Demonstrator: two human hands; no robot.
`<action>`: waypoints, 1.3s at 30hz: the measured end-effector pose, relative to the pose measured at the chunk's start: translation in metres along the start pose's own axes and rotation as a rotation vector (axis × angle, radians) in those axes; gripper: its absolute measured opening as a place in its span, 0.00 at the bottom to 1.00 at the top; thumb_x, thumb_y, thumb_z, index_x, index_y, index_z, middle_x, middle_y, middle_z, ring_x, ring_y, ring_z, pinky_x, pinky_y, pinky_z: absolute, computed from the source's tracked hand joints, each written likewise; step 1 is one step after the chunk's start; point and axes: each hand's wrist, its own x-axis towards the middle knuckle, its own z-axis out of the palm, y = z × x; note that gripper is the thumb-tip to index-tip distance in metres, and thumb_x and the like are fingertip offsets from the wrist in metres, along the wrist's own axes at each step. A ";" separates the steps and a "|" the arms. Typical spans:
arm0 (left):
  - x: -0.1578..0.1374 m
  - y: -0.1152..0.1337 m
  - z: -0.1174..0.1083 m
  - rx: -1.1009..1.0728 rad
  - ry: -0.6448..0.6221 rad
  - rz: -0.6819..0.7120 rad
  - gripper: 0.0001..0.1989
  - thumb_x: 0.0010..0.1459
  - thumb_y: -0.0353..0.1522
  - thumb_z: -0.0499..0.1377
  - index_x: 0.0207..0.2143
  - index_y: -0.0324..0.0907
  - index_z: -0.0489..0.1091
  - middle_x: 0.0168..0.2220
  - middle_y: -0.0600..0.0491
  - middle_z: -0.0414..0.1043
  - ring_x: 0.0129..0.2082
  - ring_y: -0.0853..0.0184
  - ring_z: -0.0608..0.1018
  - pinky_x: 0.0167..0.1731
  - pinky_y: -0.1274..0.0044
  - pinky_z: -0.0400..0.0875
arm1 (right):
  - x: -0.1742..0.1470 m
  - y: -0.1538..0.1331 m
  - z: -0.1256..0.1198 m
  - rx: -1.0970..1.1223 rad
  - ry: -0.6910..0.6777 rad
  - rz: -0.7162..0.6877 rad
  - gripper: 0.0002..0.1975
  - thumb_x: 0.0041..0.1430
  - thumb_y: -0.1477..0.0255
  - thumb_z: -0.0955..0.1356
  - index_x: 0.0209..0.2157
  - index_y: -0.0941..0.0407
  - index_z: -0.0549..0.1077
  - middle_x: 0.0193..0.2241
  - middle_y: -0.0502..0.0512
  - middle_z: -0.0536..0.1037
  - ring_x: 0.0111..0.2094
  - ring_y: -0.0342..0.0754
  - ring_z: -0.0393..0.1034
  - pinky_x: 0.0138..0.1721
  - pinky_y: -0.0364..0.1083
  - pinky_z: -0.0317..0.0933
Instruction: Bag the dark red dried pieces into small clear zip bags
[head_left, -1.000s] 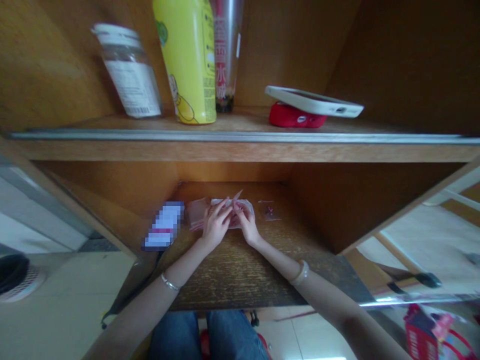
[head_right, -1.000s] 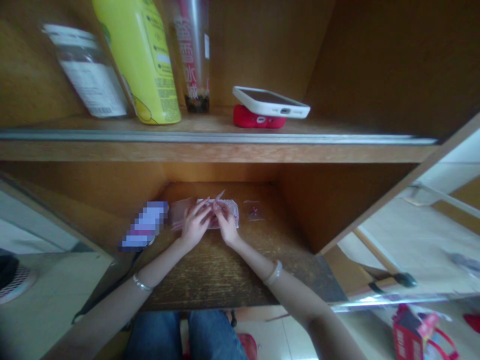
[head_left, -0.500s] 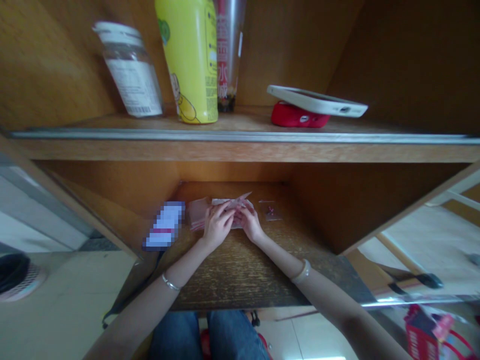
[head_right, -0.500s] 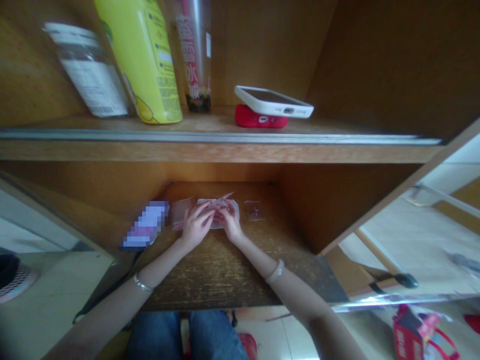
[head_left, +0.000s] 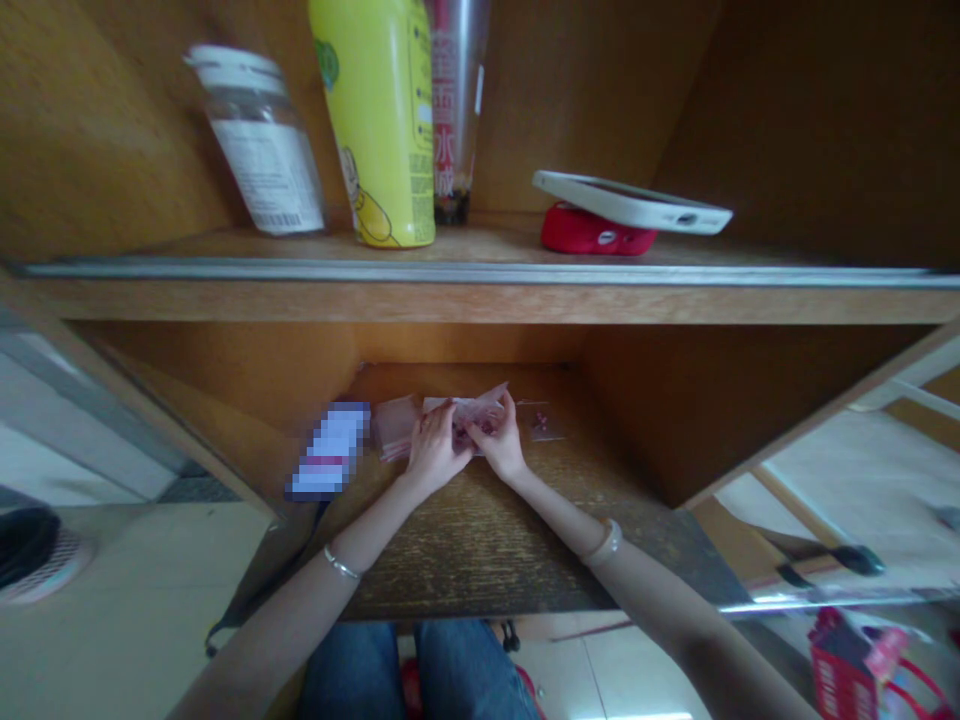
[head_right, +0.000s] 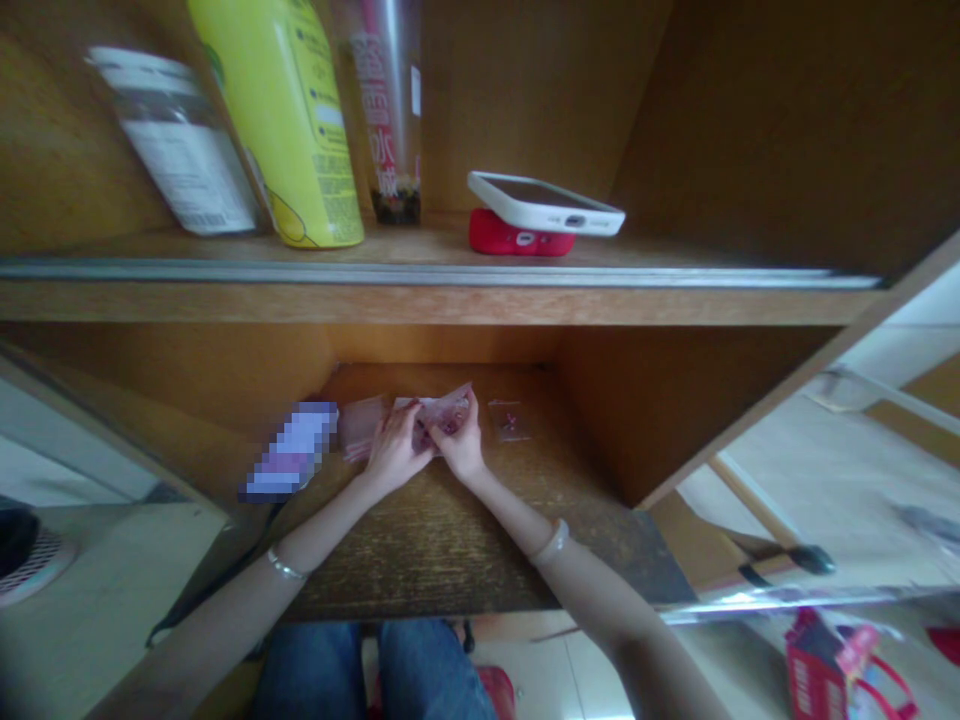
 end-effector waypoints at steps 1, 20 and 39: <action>-0.001 -0.001 0.002 0.016 -0.038 0.004 0.33 0.51 0.36 0.60 0.57 0.35 0.55 0.57 0.38 0.63 0.55 0.53 0.68 0.54 0.62 0.59 | -0.001 0.001 0.000 -0.042 -0.016 -0.018 0.46 0.45 0.69 0.72 0.61 0.58 0.45 0.35 0.56 0.74 0.34 0.49 0.72 0.39 0.51 0.67; -0.004 -0.006 0.013 0.010 -0.126 -0.029 0.24 0.59 0.29 0.51 0.57 0.34 0.57 0.58 0.39 0.63 0.58 0.55 0.65 0.56 0.61 0.57 | -0.004 -0.001 0.000 -0.243 -0.066 -0.113 0.43 0.46 0.67 0.71 0.61 0.58 0.49 0.41 0.61 0.73 0.40 0.53 0.70 0.44 0.53 0.64; 0.001 0.001 0.002 -0.668 0.252 -0.222 0.13 0.62 0.40 0.50 0.34 0.41 0.69 0.30 0.51 0.73 0.31 0.66 0.76 0.34 0.76 0.69 | -0.007 -0.033 0.000 -0.102 -0.064 -0.071 0.12 0.58 0.62 0.64 0.28 0.55 0.69 0.23 0.50 0.73 0.25 0.45 0.67 0.30 0.45 0.63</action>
